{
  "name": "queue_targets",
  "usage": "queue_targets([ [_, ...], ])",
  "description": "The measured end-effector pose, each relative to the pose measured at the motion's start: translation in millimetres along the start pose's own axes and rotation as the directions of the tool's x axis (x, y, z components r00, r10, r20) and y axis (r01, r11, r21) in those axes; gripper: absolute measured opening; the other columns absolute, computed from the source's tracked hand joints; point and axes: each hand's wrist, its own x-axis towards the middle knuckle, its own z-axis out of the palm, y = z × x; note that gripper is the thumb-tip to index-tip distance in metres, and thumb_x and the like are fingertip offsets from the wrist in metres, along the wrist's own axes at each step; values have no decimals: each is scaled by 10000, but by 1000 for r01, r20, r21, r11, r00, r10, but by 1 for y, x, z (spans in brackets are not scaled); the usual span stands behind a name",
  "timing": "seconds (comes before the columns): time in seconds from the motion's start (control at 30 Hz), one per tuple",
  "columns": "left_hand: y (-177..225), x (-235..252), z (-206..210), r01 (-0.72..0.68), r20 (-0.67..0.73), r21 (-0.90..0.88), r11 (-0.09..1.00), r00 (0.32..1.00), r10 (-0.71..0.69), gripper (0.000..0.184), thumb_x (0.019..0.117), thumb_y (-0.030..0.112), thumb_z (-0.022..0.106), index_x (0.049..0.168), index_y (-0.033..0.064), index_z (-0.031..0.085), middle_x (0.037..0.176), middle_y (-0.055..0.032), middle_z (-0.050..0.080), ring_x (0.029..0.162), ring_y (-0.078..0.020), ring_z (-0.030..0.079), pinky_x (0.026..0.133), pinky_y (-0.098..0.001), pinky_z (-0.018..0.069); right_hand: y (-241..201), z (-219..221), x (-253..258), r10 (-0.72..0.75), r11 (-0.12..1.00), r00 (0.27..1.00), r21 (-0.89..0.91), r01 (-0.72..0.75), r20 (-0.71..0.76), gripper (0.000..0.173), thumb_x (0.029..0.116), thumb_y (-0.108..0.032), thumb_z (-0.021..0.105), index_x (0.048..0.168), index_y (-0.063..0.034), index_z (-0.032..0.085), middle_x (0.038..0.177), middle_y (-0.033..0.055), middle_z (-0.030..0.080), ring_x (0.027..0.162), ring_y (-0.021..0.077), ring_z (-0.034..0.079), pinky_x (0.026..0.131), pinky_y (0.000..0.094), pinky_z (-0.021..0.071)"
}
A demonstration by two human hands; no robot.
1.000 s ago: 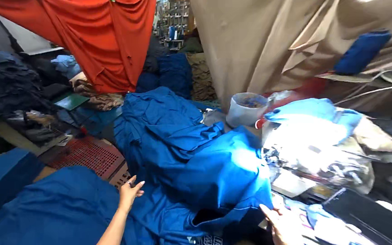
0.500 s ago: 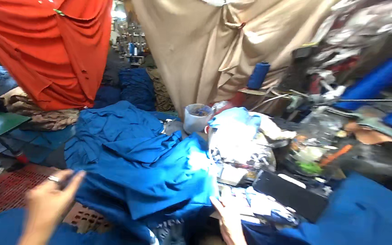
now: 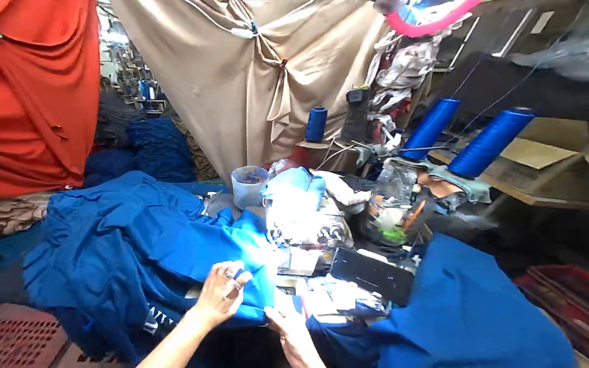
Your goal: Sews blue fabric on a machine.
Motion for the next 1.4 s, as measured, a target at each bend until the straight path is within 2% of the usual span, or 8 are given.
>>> queue_targets([
  [0.13,-10,-3,4,159,130,86,984,977,-169,232,881,-2,570,1027,45,743,1015,-157,727,992,-347,705,806,-500,583,-5,-2,0,-5,1000,998,16,4,58,107,913,-12,679,996,54,669,918,127,727,842,185,711,796,340,605],
  [0.33,-18,30,-42,321,241,-105,941,926,-290,204,1005,69,575,1071,41,766,1051,-128,741,1008,-274,720,918,-444,584,-3,-2,2,24,998,997,60,-28,68,320,933,9,598,1247,62,561,1037,148,709,918,217,717,803,376,617],
  [0.6,10,74,-60,301,190,-179,937,945,-267,159,975,185,631,935,77,740,945,-46,694,938,-162,665,859,-358,562,3,-6,6,-17,999,990,37,12,137,276,923,-76,692,1155,66,641,1030,151,732,942,221,727,851,383,617],
  [0.73,18,81,-57,419,222,-260,870,903,-368,201,1011,207,598,927,73,721,801,-23,667,733,-113,636,695,-322,547,-2,-5,4,-11,1000,993,30,7,119,250,931,-47,670,1151,68,642,1030,146,732,940,206,725,861,360,612],
  [0.87,41,61,-59,242,305,-340,909,942,-136,233,1004,270,638,965,73,756,883,-55,728,820,-147,705,772,-357,602,4,-8,3,-14,1000,992,15,13,128,279,910,-51,703,1155,64,637,1060,149,724,978,213,716,881,374,609],
  [1.03,64,19,-28,22,220,-215,976,975,26,199,967,216,648,858,79,742,763,-68,680,646,-180,676,551,-328,568,9,-11,0,-5,998,990,-69,15,142,188,889,-82,712,1051,10,685,966,70,737,918,149,715,867,336,601],
  [1.27,59,59,7,252,240,-216,943,950,-199,202,946,171,659,859,12,748,815,-124,732,769,-253,734,724,-435,612,-13,-3,37,-97,978,994,-181,105,51,82,927,-80,631,873,-33,672,799,15,683,756,98,669,752,297,580],
  [1.4,62,86,14,422,382,-155,893,859,-340,266,1012,223,584,994,36,771,984,-129,756,976,-277,731,886,-471,583,-34,4,52,-105,974,994,-202,100,-14,112,976,-20,591,895,-1,666,761,16,657,702,81,642,706,264,570],
])
